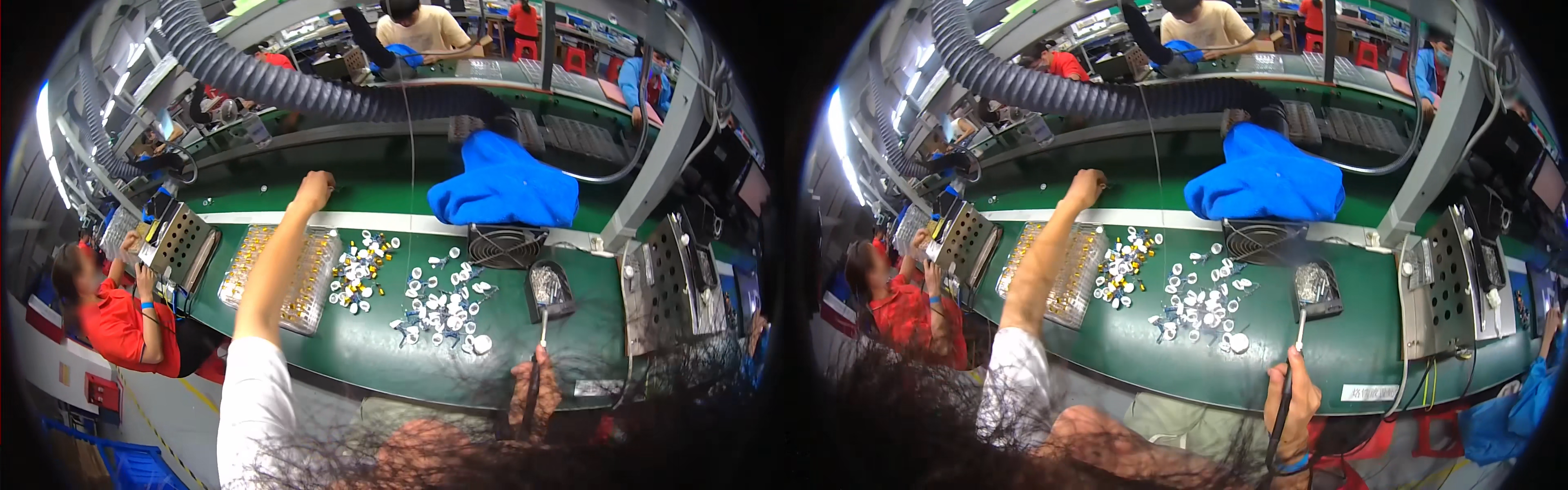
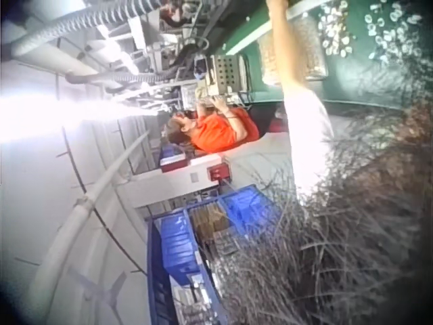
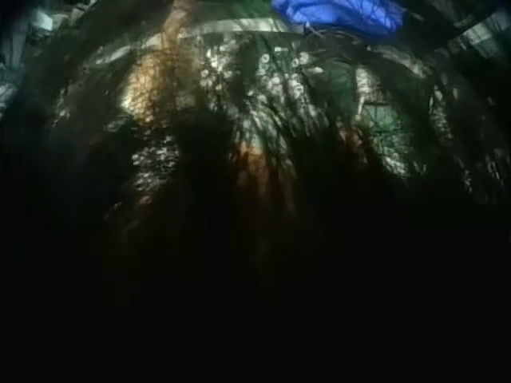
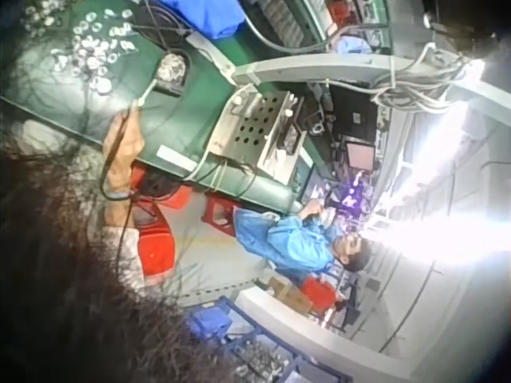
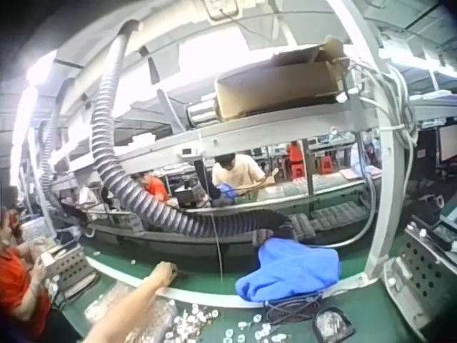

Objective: Soldering small electronic components onto an assembly at a factory workstation.

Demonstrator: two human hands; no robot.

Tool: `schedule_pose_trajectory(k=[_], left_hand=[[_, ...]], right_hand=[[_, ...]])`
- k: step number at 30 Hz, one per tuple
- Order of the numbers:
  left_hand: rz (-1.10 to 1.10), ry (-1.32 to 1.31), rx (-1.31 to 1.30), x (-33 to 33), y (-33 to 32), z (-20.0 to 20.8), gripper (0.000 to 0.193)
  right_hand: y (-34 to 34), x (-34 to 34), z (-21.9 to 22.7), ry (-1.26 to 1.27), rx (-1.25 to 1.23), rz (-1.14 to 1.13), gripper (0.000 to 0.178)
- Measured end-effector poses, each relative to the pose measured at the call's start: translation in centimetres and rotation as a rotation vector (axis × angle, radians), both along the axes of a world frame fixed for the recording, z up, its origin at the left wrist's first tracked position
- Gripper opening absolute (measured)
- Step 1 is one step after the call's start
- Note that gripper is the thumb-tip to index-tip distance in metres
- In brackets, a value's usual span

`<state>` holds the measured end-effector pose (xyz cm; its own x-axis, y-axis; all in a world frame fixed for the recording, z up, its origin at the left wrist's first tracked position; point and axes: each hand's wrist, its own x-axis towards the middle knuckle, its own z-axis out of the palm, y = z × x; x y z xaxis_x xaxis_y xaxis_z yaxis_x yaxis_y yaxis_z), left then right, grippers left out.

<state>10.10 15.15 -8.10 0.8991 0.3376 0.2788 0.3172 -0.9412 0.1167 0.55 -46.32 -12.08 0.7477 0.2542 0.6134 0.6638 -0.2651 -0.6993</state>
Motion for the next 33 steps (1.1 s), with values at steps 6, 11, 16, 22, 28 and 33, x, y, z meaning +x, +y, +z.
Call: schedule_pose_trajectory(k=[6,11,16,22,28,33], left_hand=[[-0.207,-0.272,-0.345,-5.3,-14.4,6.3,0.014],[-0.508,-0.394,-0.428,-12.6,-31.1,6.4,0.013],[-0.731,-0.327,-0.546,-12.4,-37.9,1.9,0.021],[-0.759,-0.348,-0.453,-12.2,-38.7,1.3,0.022],[-0.855,-0.195,-0.371,-13.6,-37.6,1.8,0.023],[-0.584,-0.219,-0.217,-16.6,-28.9,6.3,0.022]], right_hand=[[-0.1,0.1,-0.2,-0.048,0.01,-0.042,0.036],[1.4,-0.4,2.3,-0.024,-0.042,0.126,0.025],[2.6,0.3,1.3,-0.139,0.053,0.093,0.026],[3.1,0.2,1.2,-0.179,-0.043,0.126,0.035],[2.9,0.0,0.9,-0.23,-0.289,0.096,0.033],[2.9,-0.3,1.4,-0.211,-0.268,0.091,0.026]])
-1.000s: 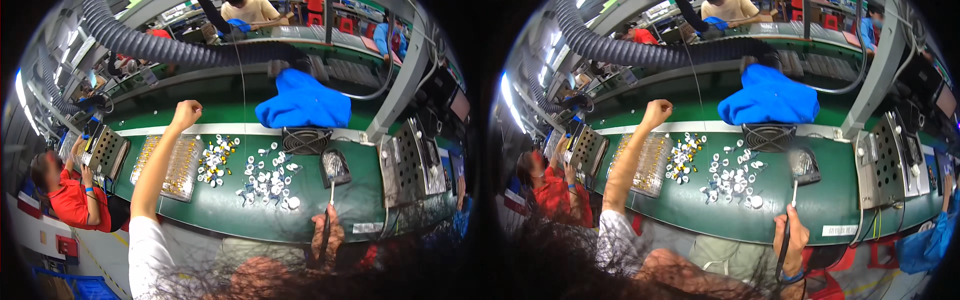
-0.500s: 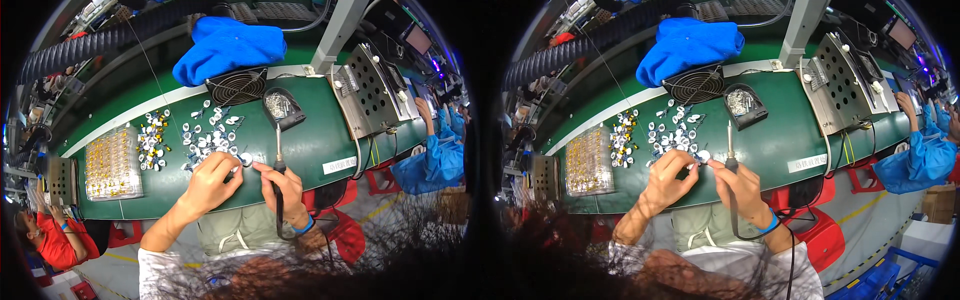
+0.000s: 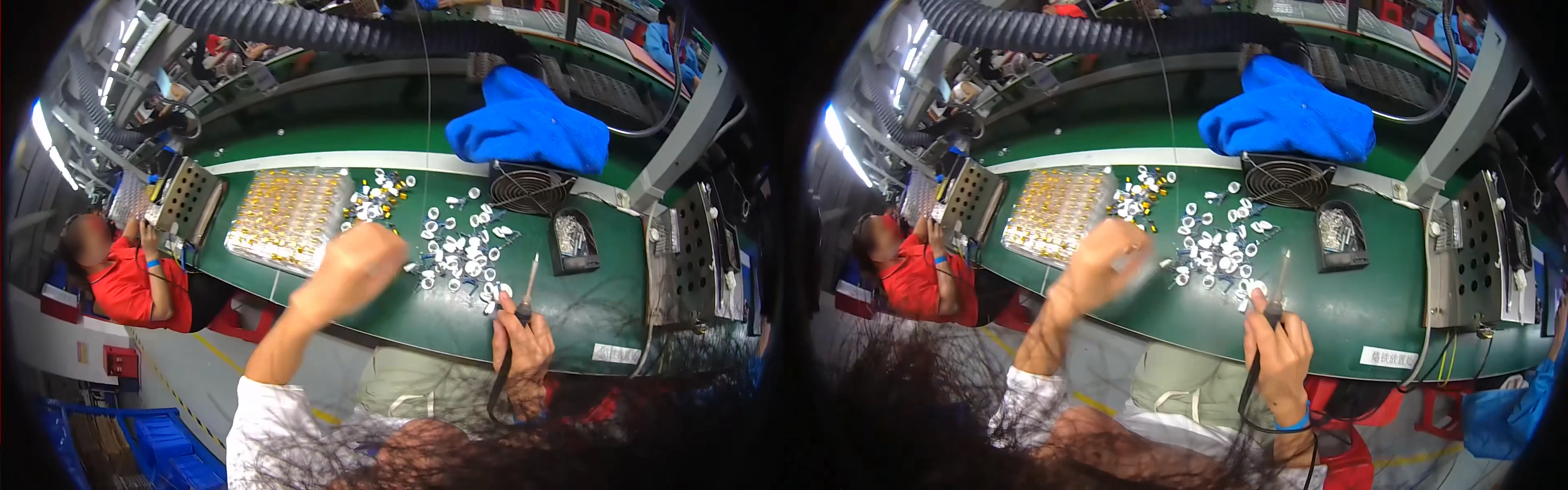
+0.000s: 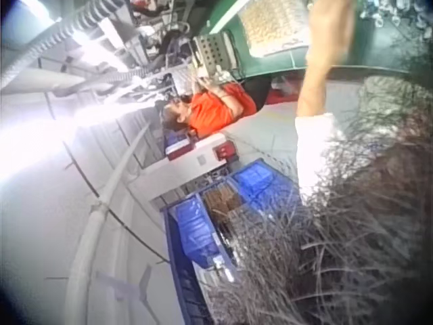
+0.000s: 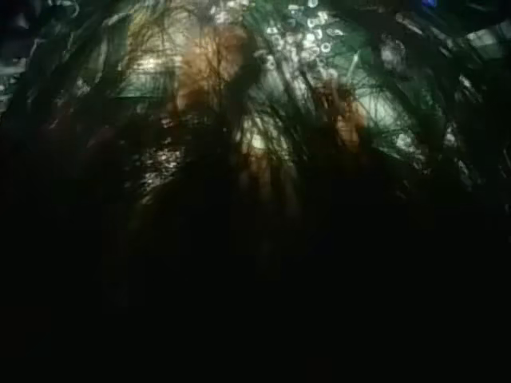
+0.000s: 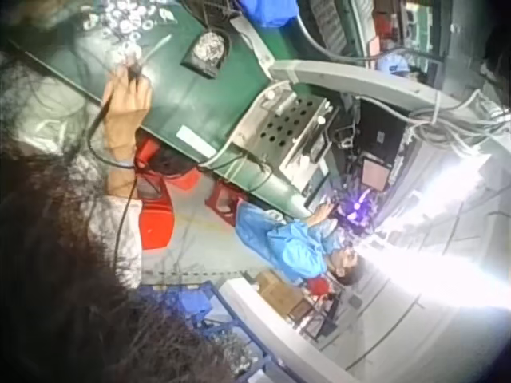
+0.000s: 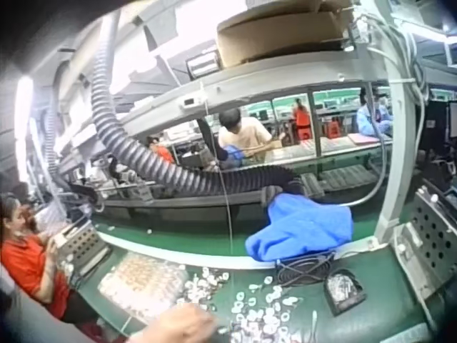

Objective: Soldering small electronic components onto an assembly at a factory workstation.

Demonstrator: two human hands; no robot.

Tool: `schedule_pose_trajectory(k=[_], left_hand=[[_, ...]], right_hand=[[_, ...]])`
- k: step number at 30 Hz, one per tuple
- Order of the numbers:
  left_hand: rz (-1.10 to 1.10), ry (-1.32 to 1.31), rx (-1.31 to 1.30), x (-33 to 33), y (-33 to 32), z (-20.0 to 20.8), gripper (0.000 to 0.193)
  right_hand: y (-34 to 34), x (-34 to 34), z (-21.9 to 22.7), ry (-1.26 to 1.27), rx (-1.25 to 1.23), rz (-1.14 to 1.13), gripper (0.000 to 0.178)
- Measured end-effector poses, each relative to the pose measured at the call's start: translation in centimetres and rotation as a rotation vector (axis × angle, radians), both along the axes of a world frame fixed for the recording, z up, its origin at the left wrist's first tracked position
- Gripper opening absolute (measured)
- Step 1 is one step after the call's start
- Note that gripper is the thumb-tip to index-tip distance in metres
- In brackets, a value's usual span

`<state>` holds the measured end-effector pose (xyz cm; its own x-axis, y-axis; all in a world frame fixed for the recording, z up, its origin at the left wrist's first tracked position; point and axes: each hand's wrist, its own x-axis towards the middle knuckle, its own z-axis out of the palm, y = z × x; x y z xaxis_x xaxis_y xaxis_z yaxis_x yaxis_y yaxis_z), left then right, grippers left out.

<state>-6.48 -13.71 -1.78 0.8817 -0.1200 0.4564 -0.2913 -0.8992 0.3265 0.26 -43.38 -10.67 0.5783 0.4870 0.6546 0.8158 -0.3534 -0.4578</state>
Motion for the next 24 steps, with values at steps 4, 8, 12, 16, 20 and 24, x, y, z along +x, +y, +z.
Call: schedule_pose_trajectory(k=[4,8,12,16,20,24], left_hand=[[0.396,-0.057,0.12,-4.4,11.8,0.7,0.019],[0.522,0.01,0.168,-7.0,17.5,0.3,0.02],[0.505,0.074,0.225,-7.8,19.3,-0.5,0.024],[0.464,0.042,0.225,-7.4,19.2,-0.7,0.02],[0.485,-0.084,-0.344,-5.5,14.7,0.0,0.014],[0.1,0.023,-0.869,-0.5,5.7,-1.4,0.015]], right_hand=[[0.2,0.1,-0.6,0.059,0.17,0.031,0.025],[0.2,0.1,-1.2,0.068,0.203,0.026,0.027],[0.2,0.1,-1.5,0.1,0.201,0.03,0.029],[0.3,0.1,-1.1,0.12,0.187,0.015,0.03],[-0.1,-0.2,-1.2,0.131,0.163,0.01,0.031],[-0.9,-0.3,0.0,0.123,0.169,0.028,0.032]])
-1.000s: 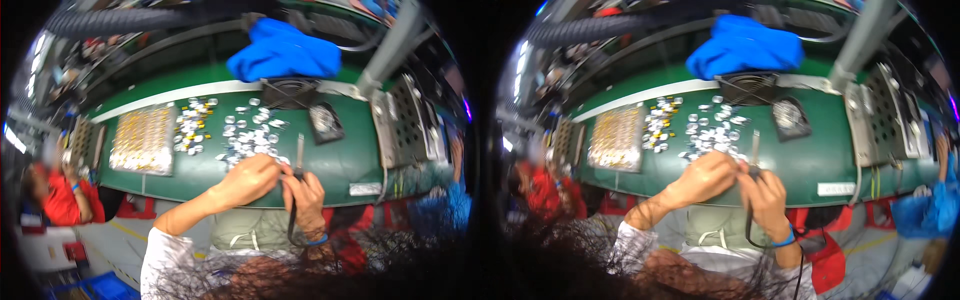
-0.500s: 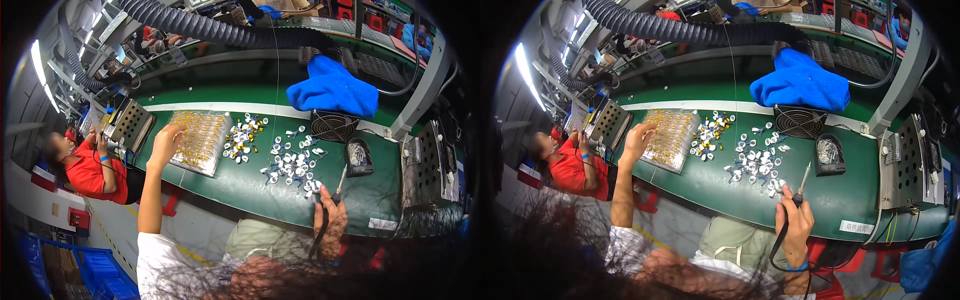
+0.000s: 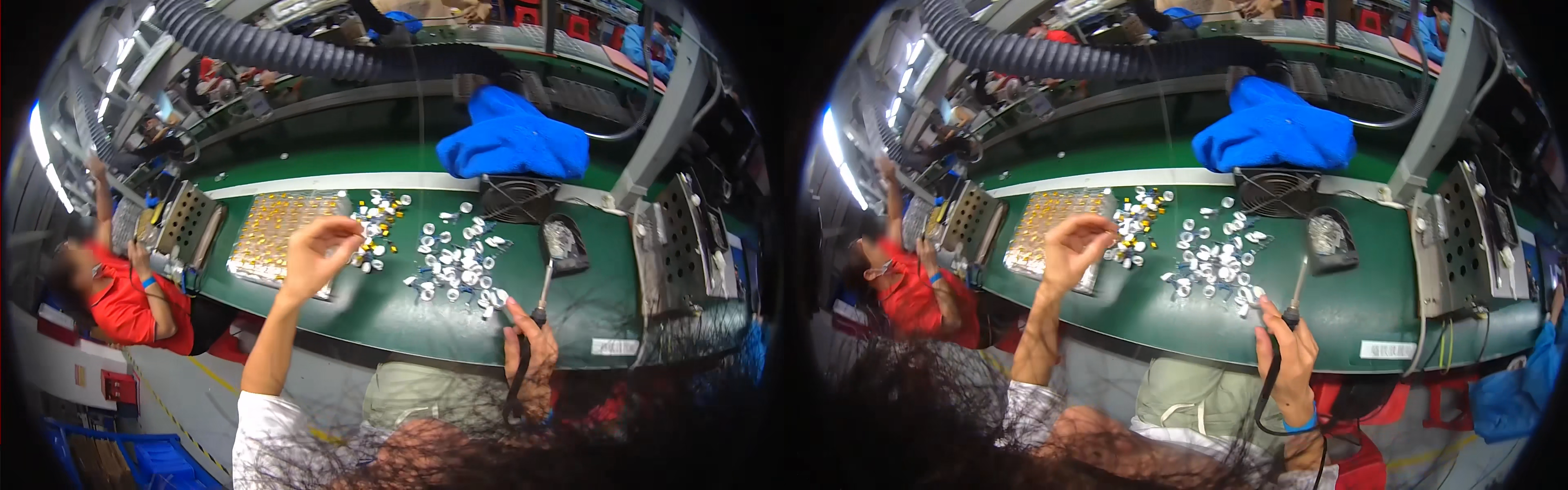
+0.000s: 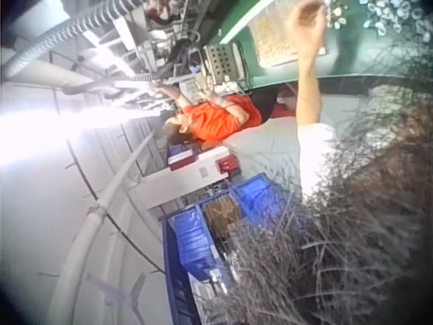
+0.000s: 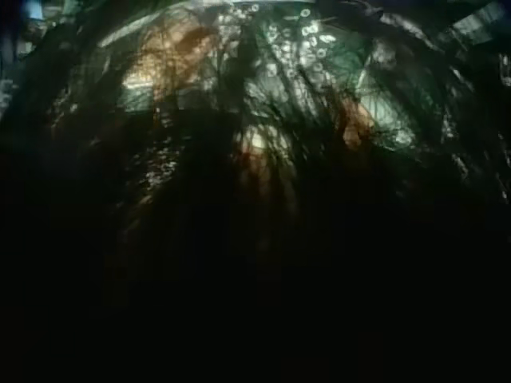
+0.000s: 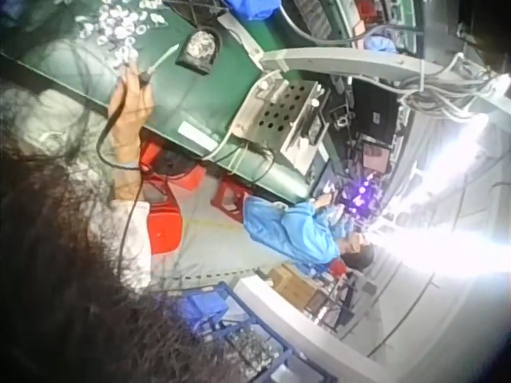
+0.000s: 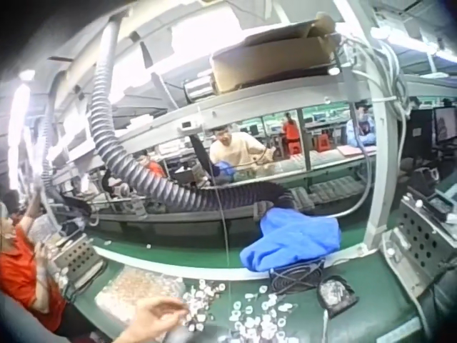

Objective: Soldering small electronic components onto an assembly at a factory workstation.

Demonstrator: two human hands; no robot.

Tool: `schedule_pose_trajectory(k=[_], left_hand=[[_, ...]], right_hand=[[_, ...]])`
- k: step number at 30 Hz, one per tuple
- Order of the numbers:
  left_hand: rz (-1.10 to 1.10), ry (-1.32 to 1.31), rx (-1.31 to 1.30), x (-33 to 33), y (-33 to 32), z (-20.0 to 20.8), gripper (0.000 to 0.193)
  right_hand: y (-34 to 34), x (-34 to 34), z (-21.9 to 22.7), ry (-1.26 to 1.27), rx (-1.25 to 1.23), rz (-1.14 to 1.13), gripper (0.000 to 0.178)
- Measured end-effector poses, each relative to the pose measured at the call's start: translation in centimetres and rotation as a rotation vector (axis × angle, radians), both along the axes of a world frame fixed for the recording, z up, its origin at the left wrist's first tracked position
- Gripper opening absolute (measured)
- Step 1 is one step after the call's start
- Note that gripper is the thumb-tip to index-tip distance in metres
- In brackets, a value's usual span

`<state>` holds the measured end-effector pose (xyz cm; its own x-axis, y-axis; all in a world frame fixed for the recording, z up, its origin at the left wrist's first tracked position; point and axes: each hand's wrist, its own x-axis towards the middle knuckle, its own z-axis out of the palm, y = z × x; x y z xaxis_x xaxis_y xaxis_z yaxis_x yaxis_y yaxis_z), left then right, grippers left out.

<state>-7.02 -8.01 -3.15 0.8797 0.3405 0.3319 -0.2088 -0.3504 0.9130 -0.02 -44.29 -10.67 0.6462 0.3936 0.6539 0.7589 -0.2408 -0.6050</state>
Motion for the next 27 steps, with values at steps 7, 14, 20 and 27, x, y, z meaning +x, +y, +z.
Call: schedule_pose_trajectory(k=[7,14,20,27], left_hand=[[-0.429,0.211,-0.33,5.4,-8.5,-1.0,0.016],[-0.464,0.2,-0.198,7.7,-12.3,-2.5,0.014],[-0.522,0.152,0.024,7.9,-13.1,-4.0,0.012],[-0.509,0.161,0.167,7.8,-13.8,-3.8,0.012]], right_hand=[[-1.7,-0.3,0.4,-0.025,0.16,0.097,0.028],[-5.3,-1.1,-0.3,-0.013,0.155,-0.037,0.045],[-4.5,-1.3,-0.6,0.081,0.156,-0.121,0.032],[-3.8,-0.6,-0.5,-0.039,0.071,-0.107,0.029]])
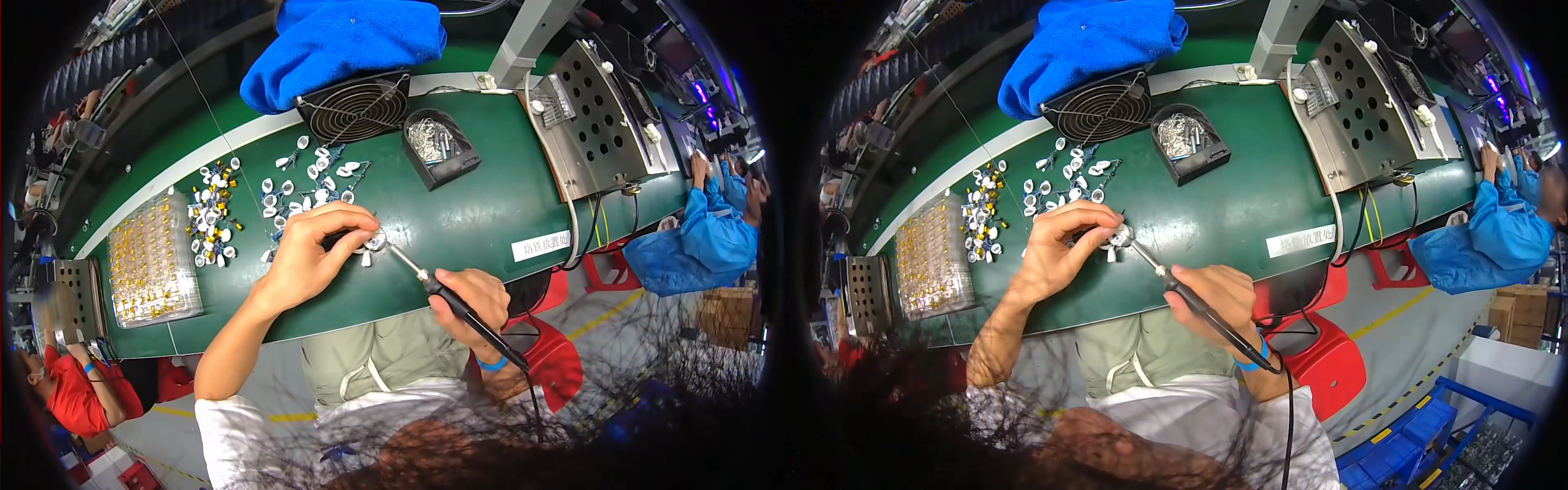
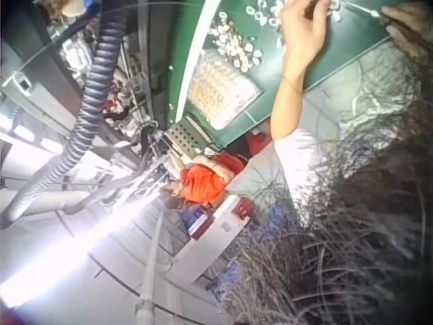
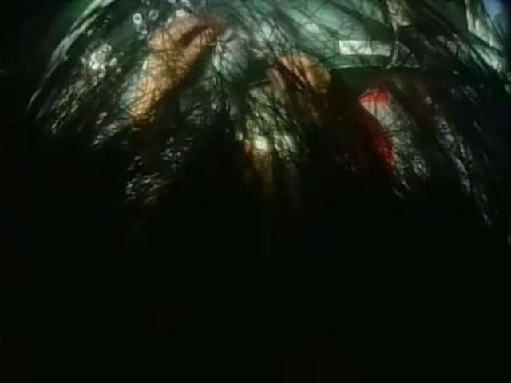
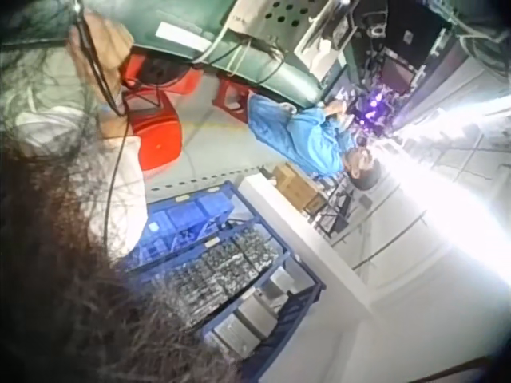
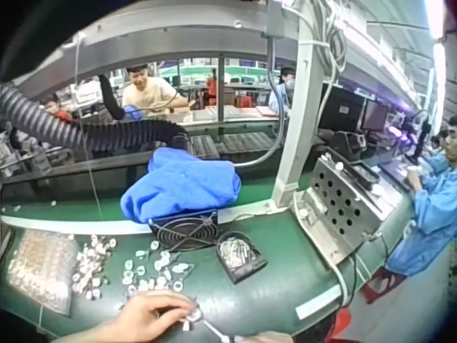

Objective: Soldering small electronic components onto an assembly at a factory workstation.

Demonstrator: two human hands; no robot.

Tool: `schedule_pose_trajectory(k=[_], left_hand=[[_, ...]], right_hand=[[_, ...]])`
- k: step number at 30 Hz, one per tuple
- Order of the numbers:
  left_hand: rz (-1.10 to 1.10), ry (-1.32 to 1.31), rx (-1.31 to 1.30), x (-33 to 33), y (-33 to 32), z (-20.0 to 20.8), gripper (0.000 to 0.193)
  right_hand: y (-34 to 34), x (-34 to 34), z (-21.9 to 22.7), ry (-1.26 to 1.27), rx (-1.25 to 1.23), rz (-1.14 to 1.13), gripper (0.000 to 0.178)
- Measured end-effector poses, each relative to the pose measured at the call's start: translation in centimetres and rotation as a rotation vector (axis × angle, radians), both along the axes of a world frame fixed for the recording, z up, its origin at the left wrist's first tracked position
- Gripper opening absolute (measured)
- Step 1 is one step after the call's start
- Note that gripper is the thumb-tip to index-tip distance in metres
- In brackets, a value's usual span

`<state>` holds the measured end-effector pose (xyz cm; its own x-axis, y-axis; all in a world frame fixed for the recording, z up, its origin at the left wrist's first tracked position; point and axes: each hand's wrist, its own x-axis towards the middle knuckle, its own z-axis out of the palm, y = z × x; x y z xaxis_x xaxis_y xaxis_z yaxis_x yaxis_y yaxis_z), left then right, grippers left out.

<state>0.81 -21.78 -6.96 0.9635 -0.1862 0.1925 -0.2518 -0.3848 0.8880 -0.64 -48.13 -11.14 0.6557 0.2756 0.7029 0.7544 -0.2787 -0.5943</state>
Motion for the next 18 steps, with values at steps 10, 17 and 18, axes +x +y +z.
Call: schedule_pose_trajectory(k=[10,17,18], left_hand=[[-0.036,0.004,0.053,0.03,0.25,0.36,0.012],[-0.043,-0.04,0.069,0.21,0.13,0.36,0.013],[-0.042,-0.038,0.068,0.19,0.16,0.38,0.013]], right_hand=[[0.12,0.58,-0.03,-0.026,-0.032,0.1,0.033],[0.1,0.61,-0.14,-0.023,-0.03,0.105,0.034],[0.09,0.56,-0.12,-0.026,-0.045,0.096,0.034]])
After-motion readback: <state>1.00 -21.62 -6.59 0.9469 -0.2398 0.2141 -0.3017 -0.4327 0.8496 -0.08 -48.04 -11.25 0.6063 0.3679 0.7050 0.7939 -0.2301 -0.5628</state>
